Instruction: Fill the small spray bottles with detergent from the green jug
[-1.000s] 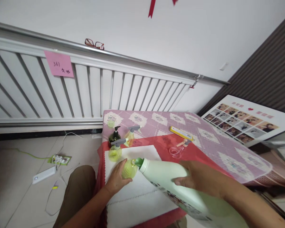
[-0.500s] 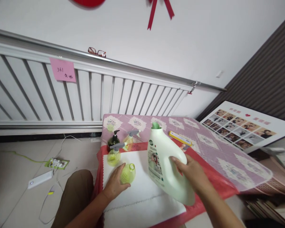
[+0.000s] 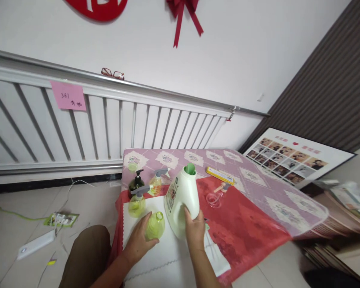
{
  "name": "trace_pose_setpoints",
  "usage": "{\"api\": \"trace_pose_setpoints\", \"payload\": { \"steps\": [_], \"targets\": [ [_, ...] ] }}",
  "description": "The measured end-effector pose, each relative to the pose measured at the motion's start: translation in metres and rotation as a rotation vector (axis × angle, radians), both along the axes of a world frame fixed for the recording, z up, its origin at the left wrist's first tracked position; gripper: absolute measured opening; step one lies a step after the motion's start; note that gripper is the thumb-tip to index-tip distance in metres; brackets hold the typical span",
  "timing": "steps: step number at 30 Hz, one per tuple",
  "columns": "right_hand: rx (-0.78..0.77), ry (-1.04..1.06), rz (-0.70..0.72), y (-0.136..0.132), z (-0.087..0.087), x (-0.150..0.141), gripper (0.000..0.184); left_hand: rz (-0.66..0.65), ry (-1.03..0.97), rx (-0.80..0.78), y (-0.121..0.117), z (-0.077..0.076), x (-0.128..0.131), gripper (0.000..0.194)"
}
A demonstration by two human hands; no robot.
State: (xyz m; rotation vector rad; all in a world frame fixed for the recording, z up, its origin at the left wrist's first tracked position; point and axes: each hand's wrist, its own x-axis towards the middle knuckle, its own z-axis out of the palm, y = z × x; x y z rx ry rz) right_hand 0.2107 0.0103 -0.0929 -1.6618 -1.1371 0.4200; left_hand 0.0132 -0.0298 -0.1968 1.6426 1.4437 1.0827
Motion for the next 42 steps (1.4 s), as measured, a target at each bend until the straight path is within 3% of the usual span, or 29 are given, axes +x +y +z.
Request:
{"api": "trace_pose_setpoints", "payload": {
  "steps": [3, 8, 14, 19, 29, 33, 42],
  "targets": [
    [0.008, -0.016, 0.012, -0.014, -0.011, -0.006, 0.042, 0.004, 0.009, 0.013, -0.001, -0.002, 0.000, 0.086],
    [0.013, -0.066, 0.092, -0.030, -0.014, 0.005, 0.039, 0.013, 0.020, 0.056, -0.001, -0.009, 0.000, 0.085],
    [-0.052, -0.171, 0.009, -0.022, -0.020, 0.073, 0.045, 0.023, 0.019, 0.059, -0.001, -0.012, 0.001, 0.086],
    [-0.212, -0.314, -0.013, -0.003, -0.034, 0.117, 0.030, 0.021, 0.014, 0.059, -0.002, -0.011, 0.002, 0.089],
    [-0.360, -0.359, 0.040, 0.011, -0.054, 0.115, 0.012, 0.027, 0.003, 0.040, -0.003, -0.002, 0.001, 0.090],
    [-0.330, -0.256, 0.039, 0.010, -0.049, 0.118, 0.007, 0.013, 0.018, 0.061, -0.002, -0.003, 0.001, 0.089],
    [-0.163, 0.174, -0.048, -0.040, -0.008, 0.107, 0.038, 0.030, 0.022, 0.040, -0.001, -0.001, 0.003, 0.086]
  ]
}}
